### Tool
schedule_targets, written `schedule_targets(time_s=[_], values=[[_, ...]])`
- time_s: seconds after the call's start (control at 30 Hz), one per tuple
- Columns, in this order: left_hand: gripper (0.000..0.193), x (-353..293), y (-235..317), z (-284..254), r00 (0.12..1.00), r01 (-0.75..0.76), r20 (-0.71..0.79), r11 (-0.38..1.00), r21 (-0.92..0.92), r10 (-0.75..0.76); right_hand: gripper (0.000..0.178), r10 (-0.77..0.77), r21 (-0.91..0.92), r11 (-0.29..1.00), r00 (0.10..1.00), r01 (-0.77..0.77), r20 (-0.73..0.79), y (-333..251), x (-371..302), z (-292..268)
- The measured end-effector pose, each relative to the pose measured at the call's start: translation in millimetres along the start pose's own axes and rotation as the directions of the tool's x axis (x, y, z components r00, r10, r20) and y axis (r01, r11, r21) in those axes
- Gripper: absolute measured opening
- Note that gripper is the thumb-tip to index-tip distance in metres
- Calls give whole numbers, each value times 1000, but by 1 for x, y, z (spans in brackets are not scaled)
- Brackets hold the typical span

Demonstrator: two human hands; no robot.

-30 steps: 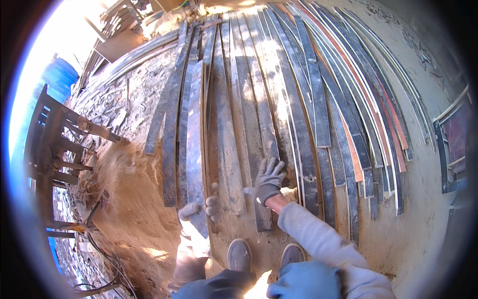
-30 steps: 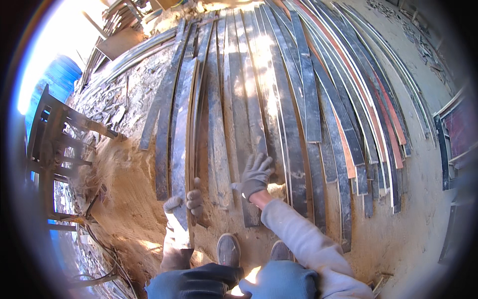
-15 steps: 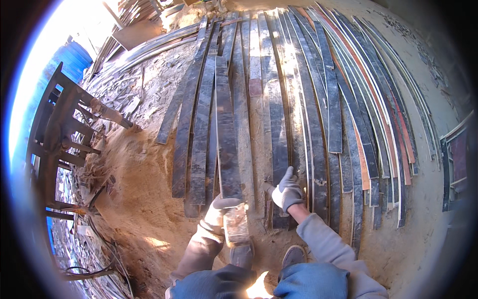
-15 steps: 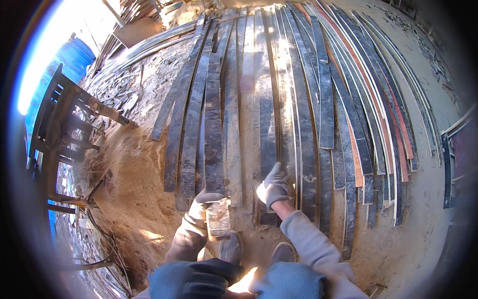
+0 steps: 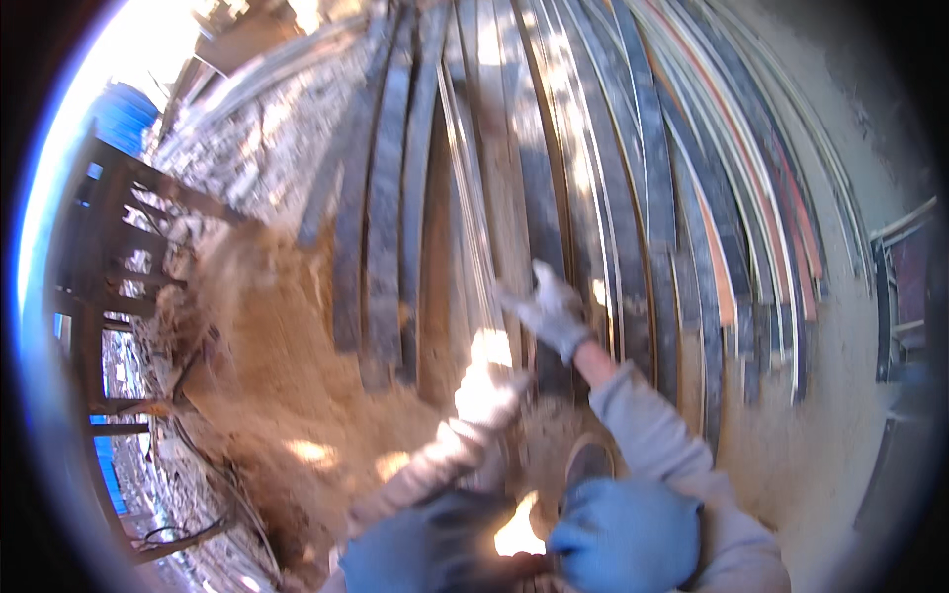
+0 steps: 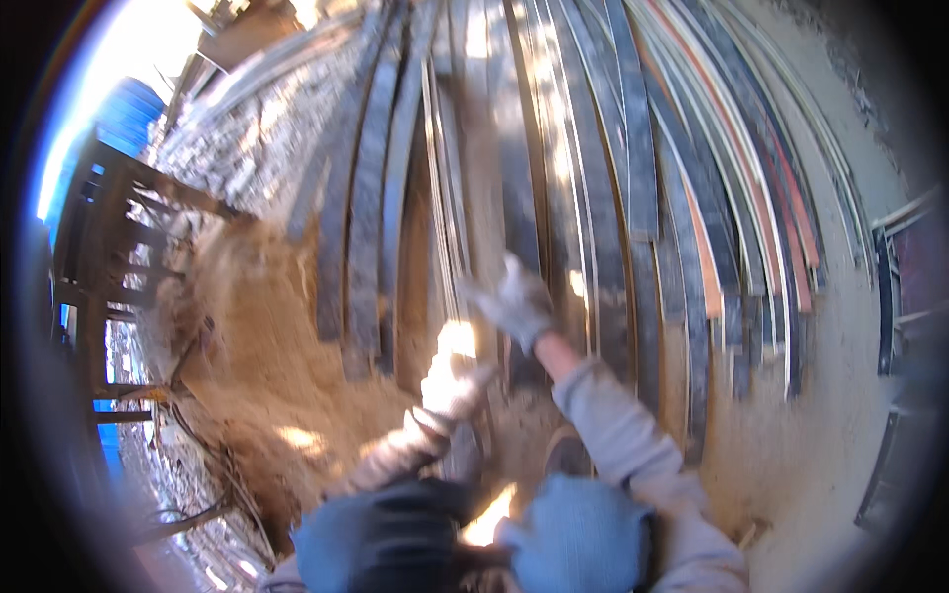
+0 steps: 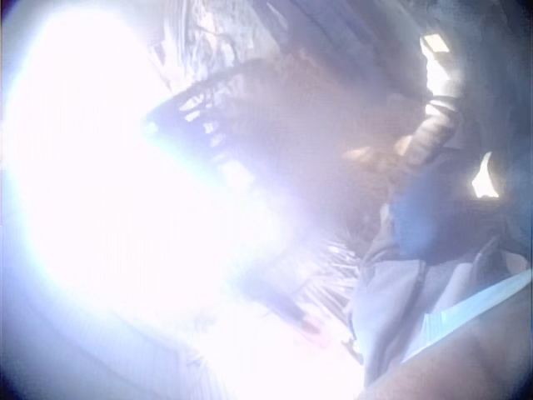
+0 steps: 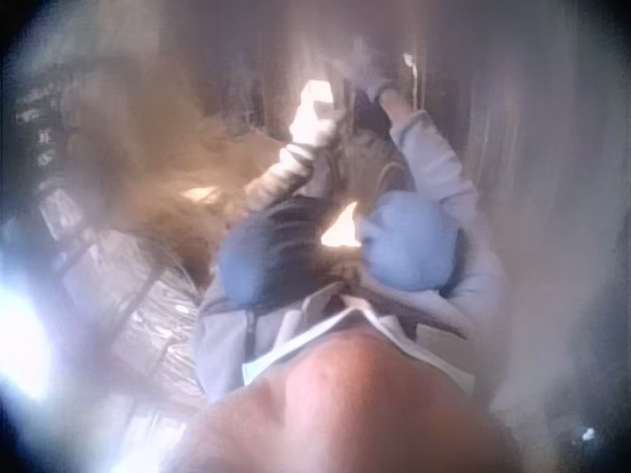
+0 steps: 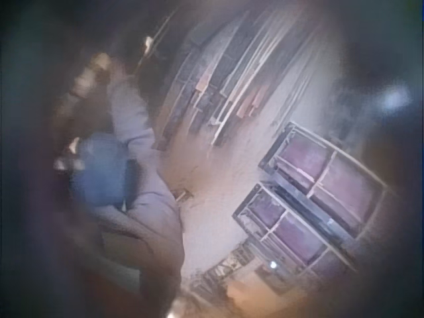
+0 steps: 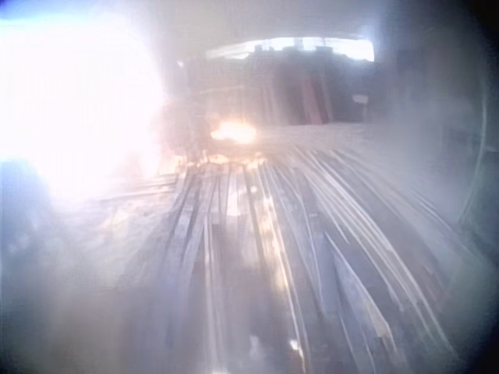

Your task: The person repeatedly positions wooden planks on a table saw, cuts them, and stacks the resulting pieces. They also sort through a pile of offcuts on the floor and place selected pieces back on the saw for further cutting.

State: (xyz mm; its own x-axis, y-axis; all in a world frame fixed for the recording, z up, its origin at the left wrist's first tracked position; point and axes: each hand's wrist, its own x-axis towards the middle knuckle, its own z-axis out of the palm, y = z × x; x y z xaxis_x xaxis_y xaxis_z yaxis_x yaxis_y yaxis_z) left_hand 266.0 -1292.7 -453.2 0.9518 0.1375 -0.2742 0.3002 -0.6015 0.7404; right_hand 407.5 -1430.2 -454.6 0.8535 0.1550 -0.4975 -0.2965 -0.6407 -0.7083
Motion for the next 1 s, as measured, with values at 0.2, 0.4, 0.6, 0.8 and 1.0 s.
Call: schedule_targets(time_s=[0.2, 0.4, 0.6, 0.8, 1.0], values=[[50, -4, 23, -4, 987, 160, 34, 974, -162, -156, 126, -21, 345, 937, 981, -49, 195, -19, 6, 20], [37, -15, 5, 8, 998, 61, 54, 933, -354, -44, 67, -31, 394, 919, 991, -24, 133, -21, 3, 22], [52, -18, -56, 29, 936, 104, 352, 928, -359, 31, 49, -96, 810, 525, 964, 261, -248, 47, -68, -29], [78, -3, -65, 42, 936, -296, 218, 953, 59, 277, 70, 242, 867, 320, 852, 381, -464, 77, -144, -109], [70, 17, -1, 98, 337, -820, 424, 483, -306, 841, 67, 635, 756, 267, 482, 597, -605, 196, -218, -107]])
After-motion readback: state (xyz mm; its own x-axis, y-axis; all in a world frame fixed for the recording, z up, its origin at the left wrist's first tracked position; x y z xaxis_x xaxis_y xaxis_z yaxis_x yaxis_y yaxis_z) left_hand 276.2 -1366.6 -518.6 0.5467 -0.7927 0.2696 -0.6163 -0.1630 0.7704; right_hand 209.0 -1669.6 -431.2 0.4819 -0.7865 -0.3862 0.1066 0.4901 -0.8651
